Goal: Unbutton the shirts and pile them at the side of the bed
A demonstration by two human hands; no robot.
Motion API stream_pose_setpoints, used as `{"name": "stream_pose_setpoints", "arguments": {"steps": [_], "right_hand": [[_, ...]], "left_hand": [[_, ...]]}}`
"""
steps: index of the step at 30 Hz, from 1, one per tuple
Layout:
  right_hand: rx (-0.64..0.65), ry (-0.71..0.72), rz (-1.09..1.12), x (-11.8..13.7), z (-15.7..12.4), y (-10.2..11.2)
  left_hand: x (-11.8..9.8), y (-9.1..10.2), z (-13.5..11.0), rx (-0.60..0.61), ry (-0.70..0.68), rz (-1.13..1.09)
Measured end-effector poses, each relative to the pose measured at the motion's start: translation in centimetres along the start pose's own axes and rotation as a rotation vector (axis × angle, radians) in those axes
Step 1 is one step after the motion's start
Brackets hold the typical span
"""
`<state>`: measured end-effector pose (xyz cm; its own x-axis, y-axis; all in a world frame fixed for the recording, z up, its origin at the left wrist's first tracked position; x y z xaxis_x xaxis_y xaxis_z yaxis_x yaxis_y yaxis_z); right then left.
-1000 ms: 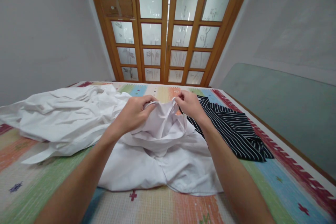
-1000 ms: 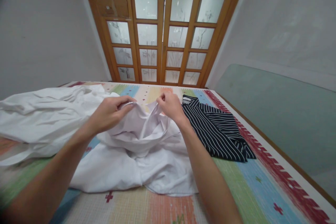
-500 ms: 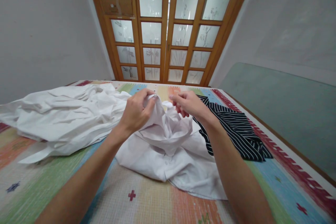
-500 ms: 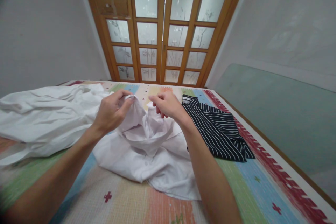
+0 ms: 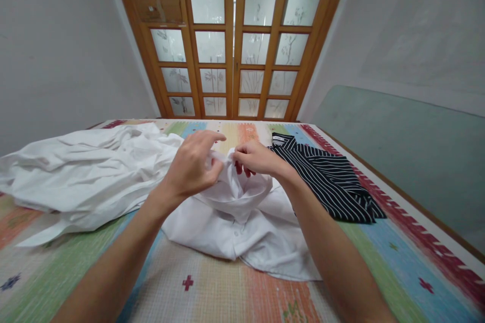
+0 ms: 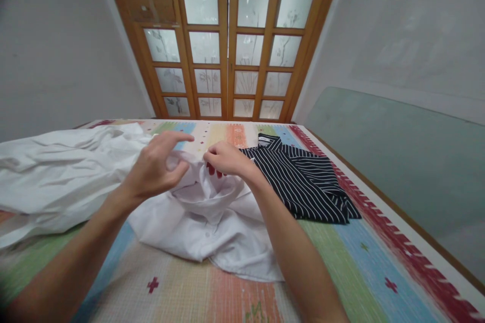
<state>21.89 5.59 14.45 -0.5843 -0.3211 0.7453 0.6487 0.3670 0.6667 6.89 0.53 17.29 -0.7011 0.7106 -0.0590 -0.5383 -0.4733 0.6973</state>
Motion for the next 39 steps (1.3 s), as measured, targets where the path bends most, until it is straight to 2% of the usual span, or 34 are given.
{"name": "stream_pose_setpoints", "arguments": {"steps": [5,8,12,18,22,28,32,36,39], "right_hand": [[-0.067,0.046,-0.082,0.7,-0.4,0.2],[-0.092,0.06,-0.079,0.8,-0.5,0.6],[-0.011,0.099,-0.009,0.9,-0.9,1.0],[0.036,0.103,-0.021,0.5,-1.1,1.4],[0.136,0.061,0.016,-0.5,-0.4,0.8],[0.149,0.078,0.139,-0.8,-0.2,0.6],[0.141,0.077,0.09,-0.5,-0.3,0.4],[0.103,0.127,0.0,0.1,-0.6,0.4],[0.111,0.145,-0.021,0.5,-1.0,0.4]], "left_hand": [[0.8,-3.0,-0.7,0.324,0.072,-0.002],[1.5,-4.5,-1.1,0.4,0.074,0.002],[1.8,-5.3,-1.3,0.409,0.096,-0.048],[1.8,-4.4,-0.9,0.23,0.188,-0.366],[2.1,-4.2,-0.7,0.19,0.249,-0.453],[2.3,-4.5,-0.7,0.15,0.392,-0.582],[1.9,-4.5,-0.6,0.178,0.419,-0.556],[1.1,-4.1,-0.5,0.248,0.341,-0.382],[0.9,-3.9,-0.4,0.283,0.293,-0.364]]}}
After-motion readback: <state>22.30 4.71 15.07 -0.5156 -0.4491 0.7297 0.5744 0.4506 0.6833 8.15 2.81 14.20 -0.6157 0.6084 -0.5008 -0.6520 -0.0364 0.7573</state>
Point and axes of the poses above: each hand's wrist, its own z-axis towards the middle knuckle, its own y-axis out of the back of the hand, x = y × z, the point moved 4 cm from there along z, towards the middle knuckle, and after that the axes turned 6 degrees about -y, right-handed, at the moved point
